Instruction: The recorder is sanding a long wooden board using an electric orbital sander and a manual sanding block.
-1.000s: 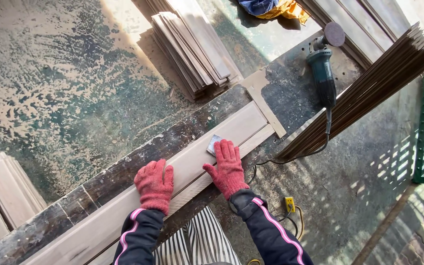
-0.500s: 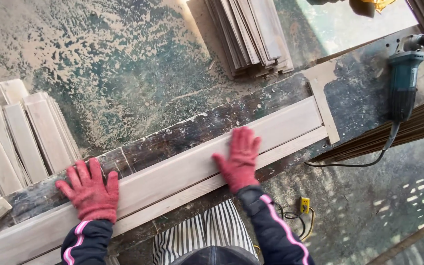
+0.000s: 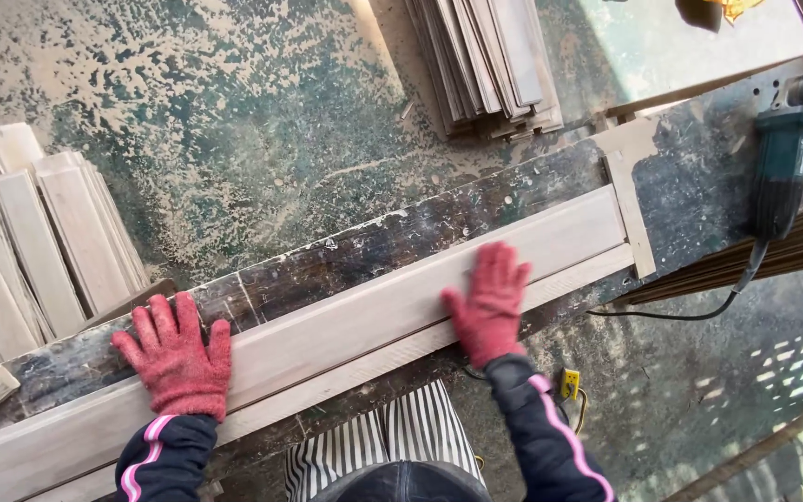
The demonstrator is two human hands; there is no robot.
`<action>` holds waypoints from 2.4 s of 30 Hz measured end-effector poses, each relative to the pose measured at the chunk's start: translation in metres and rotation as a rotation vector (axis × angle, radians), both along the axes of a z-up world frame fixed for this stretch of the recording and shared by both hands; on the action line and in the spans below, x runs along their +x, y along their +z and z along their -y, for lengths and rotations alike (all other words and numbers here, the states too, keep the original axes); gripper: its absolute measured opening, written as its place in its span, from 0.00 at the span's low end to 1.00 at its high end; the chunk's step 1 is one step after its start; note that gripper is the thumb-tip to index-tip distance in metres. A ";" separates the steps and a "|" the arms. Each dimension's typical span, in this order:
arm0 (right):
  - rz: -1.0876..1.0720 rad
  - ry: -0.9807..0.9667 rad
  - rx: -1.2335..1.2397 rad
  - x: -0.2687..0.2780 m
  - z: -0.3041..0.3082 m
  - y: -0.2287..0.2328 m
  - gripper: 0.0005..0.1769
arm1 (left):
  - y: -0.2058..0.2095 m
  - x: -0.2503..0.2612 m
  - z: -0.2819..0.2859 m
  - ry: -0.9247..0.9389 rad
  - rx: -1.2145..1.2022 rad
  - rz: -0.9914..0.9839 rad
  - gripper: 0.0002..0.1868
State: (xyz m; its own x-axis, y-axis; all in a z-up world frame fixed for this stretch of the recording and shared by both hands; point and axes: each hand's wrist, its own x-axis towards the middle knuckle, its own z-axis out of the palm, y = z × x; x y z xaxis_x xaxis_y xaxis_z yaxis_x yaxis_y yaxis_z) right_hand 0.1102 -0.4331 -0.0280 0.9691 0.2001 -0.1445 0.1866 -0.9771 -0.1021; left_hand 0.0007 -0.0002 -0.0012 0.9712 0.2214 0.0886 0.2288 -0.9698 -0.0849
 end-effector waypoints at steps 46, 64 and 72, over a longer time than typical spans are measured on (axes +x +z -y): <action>-0.091 1.137 0.140 0.029 0.018 0.035 0.52 | 0.012 0.006 0.025 0.269 -0.124 0.115 0.38; 0.133 0.937 0.172 -0.011 -0.022 0.040 0.55 | 0.017 0.009 0.030 0.359 -0.071 -0.074 0.36; 0.099 0.968 0.444 -0.066 -0.157 0.040 0.55 | 0.018 0.009 0.029 0.362 -0.066 -0.111 0.36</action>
State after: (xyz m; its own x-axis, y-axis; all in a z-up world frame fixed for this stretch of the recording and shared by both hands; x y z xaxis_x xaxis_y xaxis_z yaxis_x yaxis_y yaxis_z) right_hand 0.0439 -0.2757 0.0120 0.3731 0.9057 0.2012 0.8899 -0.2880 -0.3536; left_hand 0.0095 -0.0288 0.0163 0.8321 0.5532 -0.0388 0.5501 -0.8323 -0.0689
